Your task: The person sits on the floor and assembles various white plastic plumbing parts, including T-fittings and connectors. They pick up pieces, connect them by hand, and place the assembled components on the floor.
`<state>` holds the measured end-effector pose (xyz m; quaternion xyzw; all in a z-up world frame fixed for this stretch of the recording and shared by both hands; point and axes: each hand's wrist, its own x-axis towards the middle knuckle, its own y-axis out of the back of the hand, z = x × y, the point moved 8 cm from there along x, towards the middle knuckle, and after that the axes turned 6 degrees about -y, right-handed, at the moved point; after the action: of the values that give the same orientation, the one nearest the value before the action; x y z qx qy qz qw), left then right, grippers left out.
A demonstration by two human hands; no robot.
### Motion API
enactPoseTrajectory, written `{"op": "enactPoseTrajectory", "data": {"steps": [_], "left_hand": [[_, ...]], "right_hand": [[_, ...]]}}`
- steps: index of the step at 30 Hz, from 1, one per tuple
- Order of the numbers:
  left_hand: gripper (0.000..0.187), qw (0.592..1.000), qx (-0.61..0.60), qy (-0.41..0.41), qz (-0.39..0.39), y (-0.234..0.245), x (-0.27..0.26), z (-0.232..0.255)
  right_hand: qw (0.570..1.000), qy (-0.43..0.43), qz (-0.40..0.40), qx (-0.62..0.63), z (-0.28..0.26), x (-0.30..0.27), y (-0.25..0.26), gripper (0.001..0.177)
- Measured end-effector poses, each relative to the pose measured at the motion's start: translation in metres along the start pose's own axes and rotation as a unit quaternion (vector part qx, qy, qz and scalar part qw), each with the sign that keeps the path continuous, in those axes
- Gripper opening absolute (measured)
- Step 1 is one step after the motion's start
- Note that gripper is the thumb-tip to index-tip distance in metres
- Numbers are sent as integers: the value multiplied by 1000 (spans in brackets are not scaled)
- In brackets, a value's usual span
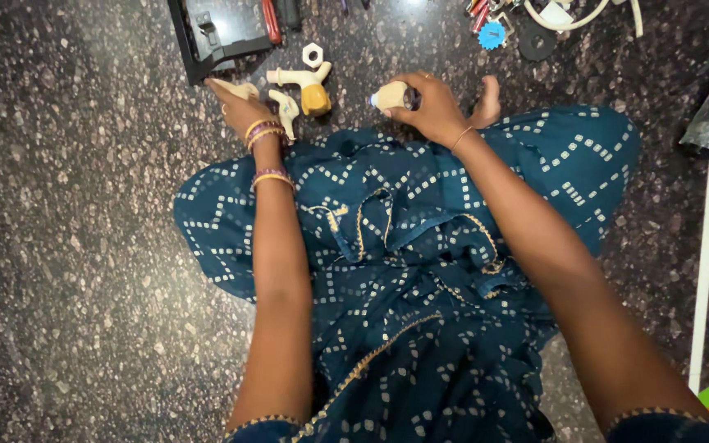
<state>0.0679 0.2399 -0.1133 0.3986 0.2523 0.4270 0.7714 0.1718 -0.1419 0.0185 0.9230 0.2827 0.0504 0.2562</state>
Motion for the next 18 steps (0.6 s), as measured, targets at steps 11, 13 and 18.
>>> {"op": "enactPoseTrajectory", "data": {"steps": [11,13,18], "left_hand": [[71,727,-574,-114,-360,-59,-127,73],[71,719,-568,-92,-391,-52,-137,84],[69,719,-550,-144,-401,-49,-146,85]], "right_hand": [[989,144,-26,21,-55,-16,-5,59],[983,175,-43,-24,-57,-21,-12,61],[948,281,-52,-137,-68,-36,-26,61]]}}
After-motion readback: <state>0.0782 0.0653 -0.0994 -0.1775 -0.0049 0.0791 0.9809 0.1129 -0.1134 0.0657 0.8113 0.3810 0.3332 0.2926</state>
